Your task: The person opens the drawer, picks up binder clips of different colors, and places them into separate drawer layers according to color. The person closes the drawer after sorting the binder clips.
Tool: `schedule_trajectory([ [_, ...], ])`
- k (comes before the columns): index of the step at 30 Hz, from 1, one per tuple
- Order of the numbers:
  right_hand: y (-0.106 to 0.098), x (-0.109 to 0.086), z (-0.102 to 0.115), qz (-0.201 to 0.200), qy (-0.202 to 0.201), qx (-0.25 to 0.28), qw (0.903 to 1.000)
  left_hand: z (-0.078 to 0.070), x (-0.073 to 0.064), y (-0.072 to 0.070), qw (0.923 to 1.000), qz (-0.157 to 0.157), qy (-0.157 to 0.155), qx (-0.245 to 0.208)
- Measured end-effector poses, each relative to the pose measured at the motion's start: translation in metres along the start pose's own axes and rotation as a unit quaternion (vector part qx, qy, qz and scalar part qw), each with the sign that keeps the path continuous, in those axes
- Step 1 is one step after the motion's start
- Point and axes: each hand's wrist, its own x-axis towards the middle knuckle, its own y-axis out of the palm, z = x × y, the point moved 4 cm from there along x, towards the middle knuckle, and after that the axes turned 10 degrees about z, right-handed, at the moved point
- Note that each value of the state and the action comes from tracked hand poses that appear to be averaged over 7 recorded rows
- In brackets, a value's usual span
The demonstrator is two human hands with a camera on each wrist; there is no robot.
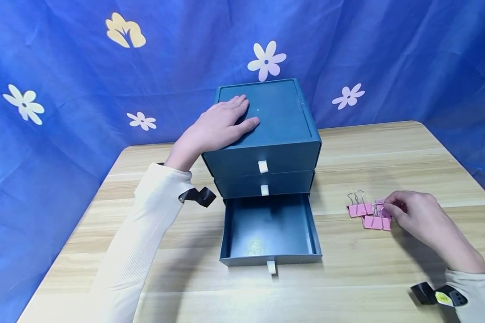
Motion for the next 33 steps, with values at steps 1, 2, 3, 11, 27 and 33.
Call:
schedule_trajectory([
  [1, 0.000, 0.000, 0.000, -0.001, 0.001, -0.001, 1.0000, 0.000, 0.000, 0.000, 1.0000, -0.001, -0.001, -0.001],
  [2, 0.000, -0.001, -0.001, -0.004, 0.000, -0.002, 1.0000, 0.000, 0.000, 0.000, 1.0000, -0.002, -0.001, -0.002],
  [3, 0.000, -0.002, -0.002, -0.008, 0.003, -0.004, 1.0000, 0.000, 0.000, 0.000, 1.0000, -0.003, 0.000, -0.002],
  [11, -0.007, -0.005, -0.008, -0.043, 0.011, -0.001, 0.9990, 0.000, 0.000, 0.001, 0.9999, -0.008, 0.002, -0.009],
  [27, 0.011, -0.003, 0.010, 0.037, -0.055, 0.038, 0.9971, -0.002, 0.001, 0.000, 0.9998, -0.016, 0.008, -0.009],
  [33, 0.014, -0.004, 0.011, 0.070, -0.055, 0.031, 0.9955, 0.000, 0.000, -0.001, 0.9997, -0.019, 0.005, -0.012],
])
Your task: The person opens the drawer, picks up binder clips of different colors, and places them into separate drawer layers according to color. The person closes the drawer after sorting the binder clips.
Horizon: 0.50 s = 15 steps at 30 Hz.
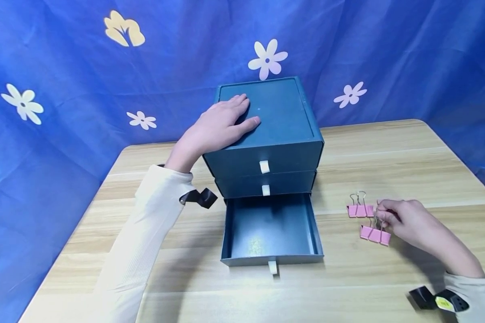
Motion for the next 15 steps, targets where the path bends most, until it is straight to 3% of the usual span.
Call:
schedule_trajectory([
  [8, -0.003, -0.004, 0.006, -0.005, -0.015, -0.003, 0.9999, 0.000, -0.001, 0.001, 1.0000, -0.004, 0.001, -0.005],
  [15, -0.010, -0.003, 0.018, -0.035, -0.029, 0.005, 0.9990, 0.001, -0.001, 0.001, 1.0000, -0.003, 0.000, -0.005],
])
